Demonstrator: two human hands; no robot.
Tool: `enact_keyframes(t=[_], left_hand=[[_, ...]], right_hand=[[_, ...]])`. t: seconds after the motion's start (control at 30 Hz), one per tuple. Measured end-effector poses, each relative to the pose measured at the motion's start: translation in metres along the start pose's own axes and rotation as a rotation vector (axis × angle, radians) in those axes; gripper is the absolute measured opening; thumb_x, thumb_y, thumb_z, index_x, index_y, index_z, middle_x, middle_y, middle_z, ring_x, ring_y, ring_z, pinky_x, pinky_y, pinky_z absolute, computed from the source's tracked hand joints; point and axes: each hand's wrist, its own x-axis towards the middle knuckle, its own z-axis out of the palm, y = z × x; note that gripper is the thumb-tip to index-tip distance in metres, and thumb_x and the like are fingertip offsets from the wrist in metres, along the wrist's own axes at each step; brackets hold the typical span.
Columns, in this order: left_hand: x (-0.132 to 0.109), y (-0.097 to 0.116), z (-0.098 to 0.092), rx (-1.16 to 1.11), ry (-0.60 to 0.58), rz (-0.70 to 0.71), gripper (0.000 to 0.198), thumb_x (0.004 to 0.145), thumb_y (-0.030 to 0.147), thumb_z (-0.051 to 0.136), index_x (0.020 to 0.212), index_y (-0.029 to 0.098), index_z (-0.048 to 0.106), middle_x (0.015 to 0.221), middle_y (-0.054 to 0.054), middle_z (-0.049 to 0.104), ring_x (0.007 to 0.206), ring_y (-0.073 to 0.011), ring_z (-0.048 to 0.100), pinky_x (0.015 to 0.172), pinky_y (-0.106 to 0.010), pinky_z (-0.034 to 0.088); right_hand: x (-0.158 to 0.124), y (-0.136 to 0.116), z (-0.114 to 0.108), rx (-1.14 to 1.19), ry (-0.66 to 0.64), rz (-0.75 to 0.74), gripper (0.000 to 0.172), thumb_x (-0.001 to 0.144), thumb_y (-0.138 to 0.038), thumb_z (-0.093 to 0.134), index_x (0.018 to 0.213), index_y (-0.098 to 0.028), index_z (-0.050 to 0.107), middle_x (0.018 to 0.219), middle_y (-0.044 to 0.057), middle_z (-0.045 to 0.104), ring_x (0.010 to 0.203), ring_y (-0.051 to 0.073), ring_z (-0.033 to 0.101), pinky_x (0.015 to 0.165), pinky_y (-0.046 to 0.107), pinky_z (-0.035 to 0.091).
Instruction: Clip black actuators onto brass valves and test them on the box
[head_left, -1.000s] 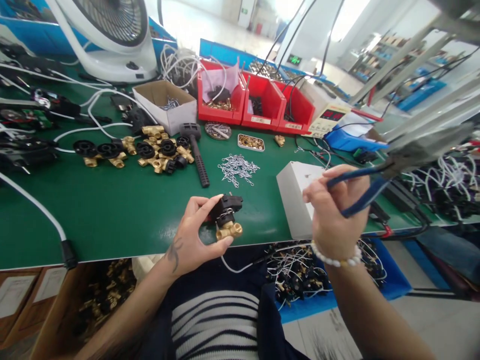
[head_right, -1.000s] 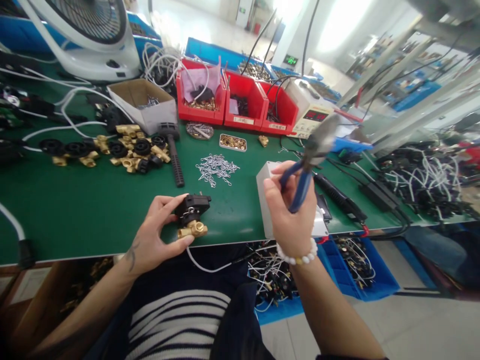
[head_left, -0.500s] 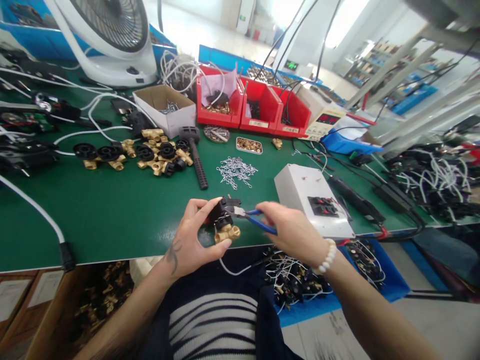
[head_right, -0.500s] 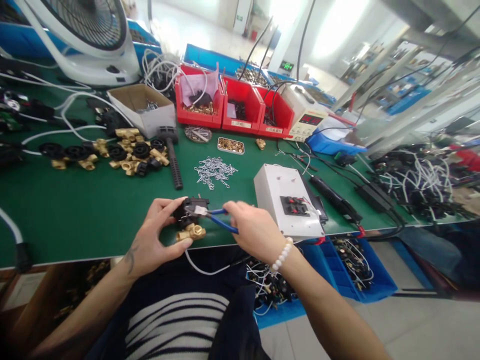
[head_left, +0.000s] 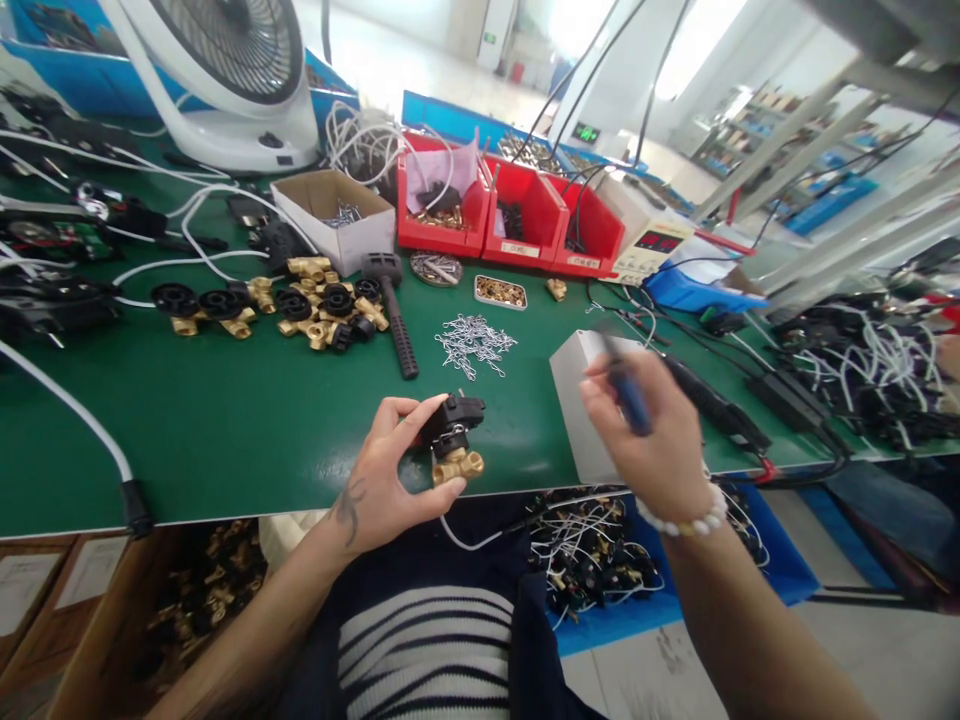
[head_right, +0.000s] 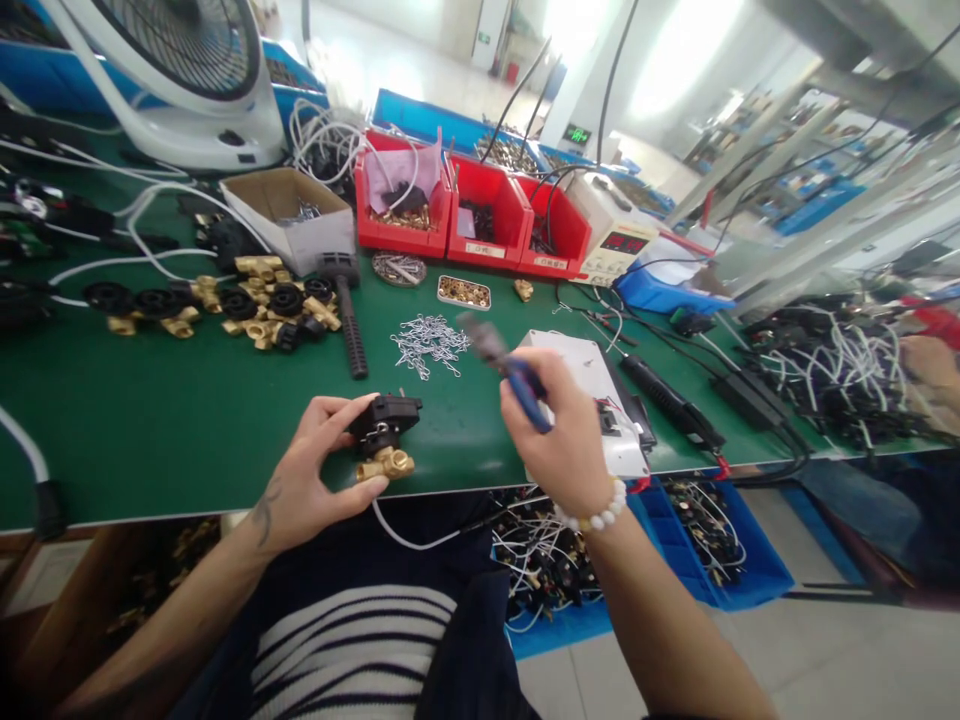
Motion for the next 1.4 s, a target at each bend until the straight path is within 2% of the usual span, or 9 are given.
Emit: enact_keyframes(t=[0.1,0.23,0.43,0.6,0.8,0.97,1.1,1.3,1.4], left_hand=[[0.000,-0.001,0.000,0.009,0.011,0.010,0.070,0.078,0.032,0.073,0.143,0.024,0.049,0.119,-0.007,0.050,0.111,-0.0226,0.056,0.098,-0.042,0.056],[0.000,-0.001,0.001,0.004,0.011,-0.011,0.069,0.078,0.032,0.073,0.142,0.023,0.050,0.119,-0.007,0.049,0.111,-0.0222,0.056,0.095,-0.039,0.057],[0.001,-0.001,0.002,0.005,0.025,0.022,0.070,0.077,0.032,0.073,0.143,0.022,0.050,0.118,-0.007,0.050,0.109,-0.0216,0.056,0.098,-0.041,0.056],[0.000,-0.003,0.003,-0.003,0.015,-0.009,0.069,0.077,0.032,0.073,0.142,0.024,0.051,0.119,-0.007,0.050,0.109,-0.0218,0.057,0.095,-0.039,0.058],[0.001,-0.004,0.004,0.001,0.025,-0.001,0.071,0.077,0.034,0.073,0.144,0.026,0.050,0.118,-0.007,0.050,0.110,-0.0226,0.056,0.096,-0.041,0.057],[0.002,-0.001,0.002,-0.010,0.005,-0.037,0.069,0.076,0.034,0.073,0.141,0.025,0.052,0.117,-0.007,0.051,0.109,-0.0230,0.057,0.095,-0.041,0.057],[0.001,-0.002,0.002,-0.013,0.021,-0.008,0.070,0.076,0.034,0.073,0.142,0.025,0.051,0.118,-0.007,0.051,0.110,-0.0227,0.056,0.094,-0.040,0.057],[0.000,-0.004,0.004,-0.027,0.018,-0.014,0.069,0.077,0.034,0.073,0.142,0.025,0.051,0.118,-0.007,0.051,0.108,-0.0221,0.057,0.095,-0.040,0.057],[0.001,-0.004,0.004,-0.025,0.019,-0.009,0.070,0.077,0.034,0.073,0.143,0.025,0.051,0.118,-0.007,0.051,0.110,-0.0225,0.057,0.094,-0.040,0.058]], right_hand=[[-0.005,0.001,0.005,0.095,0.180,0.017,0.013,0.090,-0.018,0.055,0.100,-0.024,0.050,0.078,-0.001,0.053,0.063,0.014,0.053,0.059,0.027,0.044],[-0.006,0.000,0.003,-0.118,-0.518,-0.055,0.015,0.082,-0.011,0.053,0.092,-0.022,0.055,0.074,0.001,0.058,0.059,0.014,0.052,0.056,0.028,0.040],[-0.003,0.000,0.003,0.033,0.237,-0.010,0.012,0.091,-0.021,0.054,0.102,-0.025,0.051,0.082,0.001,0.055,0.066,0.016,0.054,0.062,0.030,0.046],[-0.003,0.000,0.004,-0.176,-0.490,-0.104,0.016,0.086,-0.013,0.051,0.099,-0.023,0.055,0.075,0.002,0.059,0.059,0.016,0.053,0.054,0.030,0.040],[-0.002,-0.003,0.003,0.018,0.234,-0.054,0.012,0.091,-0.019,0.054,0.100,-0.025,0.050,0.080,0.000,0.053,0.062,0.014,0.053,0.058,0.028,0.044],[-0.005,-0.004,0.006,-0.176,-0.408,-0.144,0.017,0.086,-0.012,0.048,0.098,-0.023,0.056,0.073,0.001,0.058,0.058,0.016,0.053,0.054,0.030,0.040],[-0.003,-0.008,0.000,-0.110,0.133,-0.068,0.008,0.092,-0.021,0.053,0.100,-0.024,0.054,0.085,0.003,0.060,0.067,0.017,0.055,0.060,0.031,0.044],[0.001,-0.006,0.000,-0.226,-0.473,-0.103,0.014,0.087,-0.014,0.047,0.093,-0.021,0.058,0.075,0.003,0.059,0.060,0.016,0.054,0.055,0.030,0.040],[0.003,-0.006,-0.001,-0.116,-0.047,-0.017,0.009,0.092,-0.020,0.052,0.099,-0.023,0.057,0.083,0.003,0.060,0.067,0.016,0.057,0.061,0.031,0.044]])
